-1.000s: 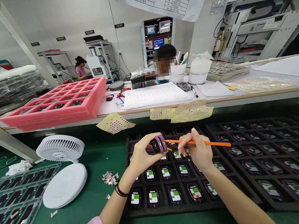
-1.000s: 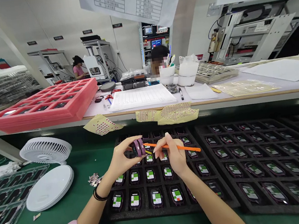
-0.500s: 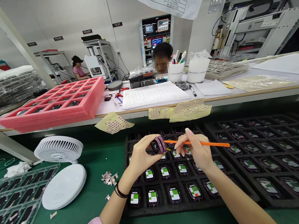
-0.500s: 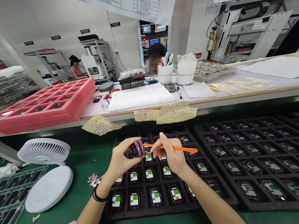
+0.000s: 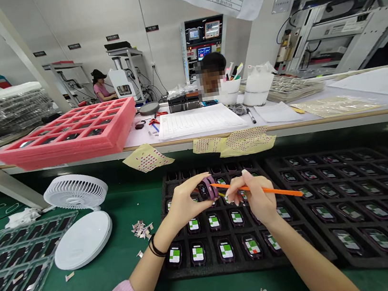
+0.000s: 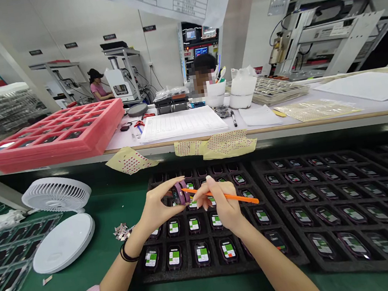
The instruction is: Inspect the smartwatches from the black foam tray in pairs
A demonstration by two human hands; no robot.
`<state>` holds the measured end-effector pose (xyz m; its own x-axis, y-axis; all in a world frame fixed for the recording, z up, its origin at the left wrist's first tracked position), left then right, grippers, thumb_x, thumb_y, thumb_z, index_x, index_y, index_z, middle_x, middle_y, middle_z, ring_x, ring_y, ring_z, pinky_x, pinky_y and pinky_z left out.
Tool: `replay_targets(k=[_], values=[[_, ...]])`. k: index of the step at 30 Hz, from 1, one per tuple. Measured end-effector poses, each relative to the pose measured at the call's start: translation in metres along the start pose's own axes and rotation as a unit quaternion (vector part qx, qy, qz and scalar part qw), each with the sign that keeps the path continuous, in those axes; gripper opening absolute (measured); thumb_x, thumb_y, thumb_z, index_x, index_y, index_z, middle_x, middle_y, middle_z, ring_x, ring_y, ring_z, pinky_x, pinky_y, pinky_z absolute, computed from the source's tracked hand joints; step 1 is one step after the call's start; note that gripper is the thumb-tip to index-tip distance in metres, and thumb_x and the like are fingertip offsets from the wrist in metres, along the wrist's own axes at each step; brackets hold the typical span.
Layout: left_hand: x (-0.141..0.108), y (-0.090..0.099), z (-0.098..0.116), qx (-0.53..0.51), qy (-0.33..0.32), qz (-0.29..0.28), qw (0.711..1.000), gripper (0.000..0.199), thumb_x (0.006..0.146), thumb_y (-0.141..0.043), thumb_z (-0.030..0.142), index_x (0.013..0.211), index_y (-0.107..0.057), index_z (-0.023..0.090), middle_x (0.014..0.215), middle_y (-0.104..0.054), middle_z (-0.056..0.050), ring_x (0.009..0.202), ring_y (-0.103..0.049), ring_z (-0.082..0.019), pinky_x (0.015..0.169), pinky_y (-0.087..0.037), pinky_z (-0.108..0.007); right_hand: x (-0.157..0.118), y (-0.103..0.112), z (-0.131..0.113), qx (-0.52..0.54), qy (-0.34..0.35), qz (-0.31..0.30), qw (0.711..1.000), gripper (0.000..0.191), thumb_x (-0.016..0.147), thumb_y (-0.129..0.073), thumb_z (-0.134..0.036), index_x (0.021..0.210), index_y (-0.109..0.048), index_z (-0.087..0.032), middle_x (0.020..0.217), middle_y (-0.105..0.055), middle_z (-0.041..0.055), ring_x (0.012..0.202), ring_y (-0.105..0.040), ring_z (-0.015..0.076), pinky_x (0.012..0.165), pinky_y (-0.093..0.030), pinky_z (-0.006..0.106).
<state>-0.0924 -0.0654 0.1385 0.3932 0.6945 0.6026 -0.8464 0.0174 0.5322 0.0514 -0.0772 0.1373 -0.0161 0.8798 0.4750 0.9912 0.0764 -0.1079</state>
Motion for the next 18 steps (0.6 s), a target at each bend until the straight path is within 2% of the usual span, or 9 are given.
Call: replay_targets(k=[7, 14, 16, 18], values=[[-0.0006, -0.0019, -0.0019, 0.008, -0.004, -0.003, 1.0, 0.058, 0.068, -0.072, 0.009, 0.124, -0.058, 0.021, 0.121, -0.066, -0.009, 0.109, -0.064, -0.025, 0.079, -0.059, -0.032, 0.0001, 0.0, 0.0027, -0.015, -0.005, -0.004, 1.0, 0.056, 0.093, -0.042, -0.052, 0.06, -0.073, -0.019, 0.048, -0.061, 0.0047, 0.04, -0.049, 0.0122, 0.038, -0.035, 0.025], [-0.0027, -0.0034, 0.0009, 0.032, -0.046, 0.009, 0.998, 0.054, 0.07, -0.072, 0.01, 0.122, -0.059, 0.019, 0.119, -0.067, -0.01, 0.111, -0.063, -0.025, 0.095, -0.054, -0.039, 0.0027, 0.0, 0.0025, -0.016, -0.01, 0.006, 1.0, 0.059, 0.093, -0.042, -0.053, 0.053, -0.069, -0.018, 0.044, -0.058, 0.0038, 0.037, -0.047, 0.0109, 0.037, -0.033, 0.024], [-0.0016, -0.0042, 0.0019, 0.024, -0.038, 0.009, 0.999, 0.052, 0.07, -0.071, 0.011, 0.12, -0.06, 0.018, 0.118, -0.067, -0.01, 0.109, -0.064, -0.025, 0.093, -0.055, -0.039, 0.0036, 0.0001, 0.0031, -0.018, -0.01, 0.004, 1.0, 0.059, 0.093, -0.043, -0.052, 0.052, -0.068, -0.018, 0.044, -0.059, 0.0038, 0.037, -0.048, 0.0109, 0.037, -0.033, 0.024], [0.0008, -0.0039, -0.0012, 0.0, -0.001, 0.011, 1.0, 0.05, 0.069, -0.073, 0.014, 0.117, -0.062, 0.017, 0.115, -0.069, -0.01, 0.105, -0.066, -0.025, 0.086, -0.057, -0.037, 0.004, 0.0002, 0.0023, -0.019, -0.001, -0.004, 1.0, 0.057, 0.094, -0.043, -0.052, 0.056, -0.07, -0.019, 0.047, -0.062, 0.0043, 0.038, -0.051, 0.0121, 0.038, -0.037, 0.025]])
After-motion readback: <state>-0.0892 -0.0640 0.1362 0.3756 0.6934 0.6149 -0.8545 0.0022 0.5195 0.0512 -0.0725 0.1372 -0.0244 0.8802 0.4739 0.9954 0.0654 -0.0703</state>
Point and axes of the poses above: each hand's wrist, its own x-axis towards the middle knuckle, its own y-axis out of the back of the hand, z = x × y, the point moved 10 cm from there along x, towards the middle knuckle
